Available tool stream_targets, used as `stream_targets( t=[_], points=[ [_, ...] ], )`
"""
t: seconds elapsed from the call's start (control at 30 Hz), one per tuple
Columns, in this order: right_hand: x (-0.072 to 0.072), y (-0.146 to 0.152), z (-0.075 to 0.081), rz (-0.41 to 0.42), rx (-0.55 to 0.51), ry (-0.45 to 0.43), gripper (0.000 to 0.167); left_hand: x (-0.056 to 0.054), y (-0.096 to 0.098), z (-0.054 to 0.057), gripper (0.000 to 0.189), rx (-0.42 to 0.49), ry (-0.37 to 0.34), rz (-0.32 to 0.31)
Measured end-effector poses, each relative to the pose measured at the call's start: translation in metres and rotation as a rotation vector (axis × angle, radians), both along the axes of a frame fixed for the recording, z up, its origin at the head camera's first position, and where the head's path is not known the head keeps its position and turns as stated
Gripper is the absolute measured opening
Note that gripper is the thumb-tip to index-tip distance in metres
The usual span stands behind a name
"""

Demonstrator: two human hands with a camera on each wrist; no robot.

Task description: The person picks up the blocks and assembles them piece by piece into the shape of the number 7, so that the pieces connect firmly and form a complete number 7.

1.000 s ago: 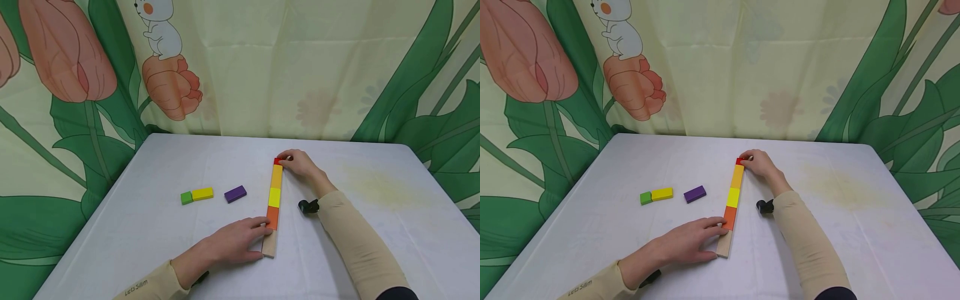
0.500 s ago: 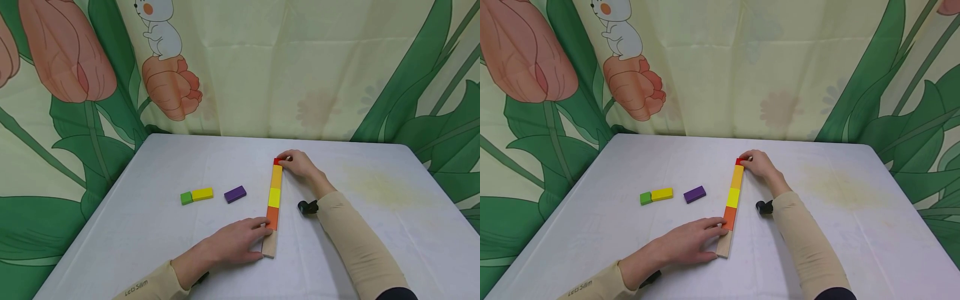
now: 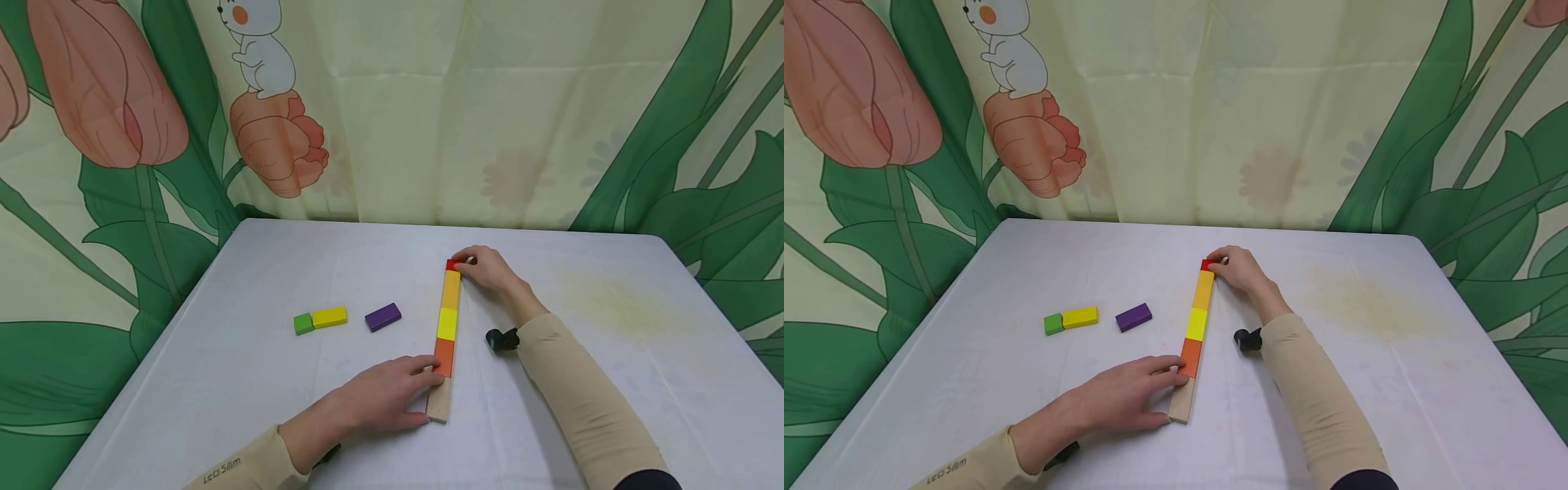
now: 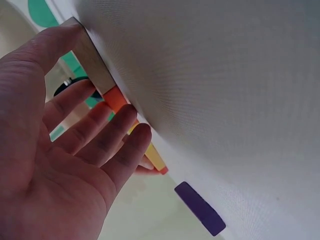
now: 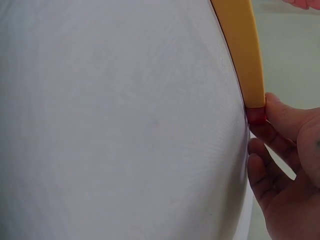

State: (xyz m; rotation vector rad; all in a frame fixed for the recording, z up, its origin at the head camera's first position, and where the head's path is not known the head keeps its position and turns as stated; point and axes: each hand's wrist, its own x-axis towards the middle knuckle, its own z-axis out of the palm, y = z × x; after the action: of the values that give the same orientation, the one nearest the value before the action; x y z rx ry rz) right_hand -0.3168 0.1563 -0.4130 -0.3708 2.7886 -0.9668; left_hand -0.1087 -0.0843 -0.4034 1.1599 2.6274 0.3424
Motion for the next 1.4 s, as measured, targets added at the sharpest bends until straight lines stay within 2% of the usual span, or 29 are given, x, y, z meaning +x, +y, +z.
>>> stream_targets(
  t=[0.33,0.57,0.9,1.1,1.27,1.4],
  points=[
    [0.000,0.000,-0.002,-0.005,-0.020,-0.024,0.033,0.000,-0.001,0.001,0.056,-0.003,-0.032,0.003],
    [-0.001,-0.001,0.000,-0.012,-0.036,-0.055,0.033,-0.002,-0.002,0.003,0.058,0.009,-0.088,0.020],
    [-0.003,0.000,0.003,-0.027,-0.048,-0.074,0.034,-0.005,-0.006,0.006,0.058,0.042,-0.118,0.017],
    [-0.004,0.000,0.002,-0.033,-0.052,-0.086,0.034,-0.005,-0.008,0.008,0.057,0.075,-0.165,0.046],
    [-0.004,0.001,0.000,-0.037,-0.056,-0.097,0.034,-0.011,-0.015,0.015,0.056,0.108,-0.118,0.092],
    [-0.004,0.002,-0.001,-0.032,-0.050,-0.108,0.035,-0.020,-0.024,0.023,0.058,0.110,-0.093,0.175]
  ],
)
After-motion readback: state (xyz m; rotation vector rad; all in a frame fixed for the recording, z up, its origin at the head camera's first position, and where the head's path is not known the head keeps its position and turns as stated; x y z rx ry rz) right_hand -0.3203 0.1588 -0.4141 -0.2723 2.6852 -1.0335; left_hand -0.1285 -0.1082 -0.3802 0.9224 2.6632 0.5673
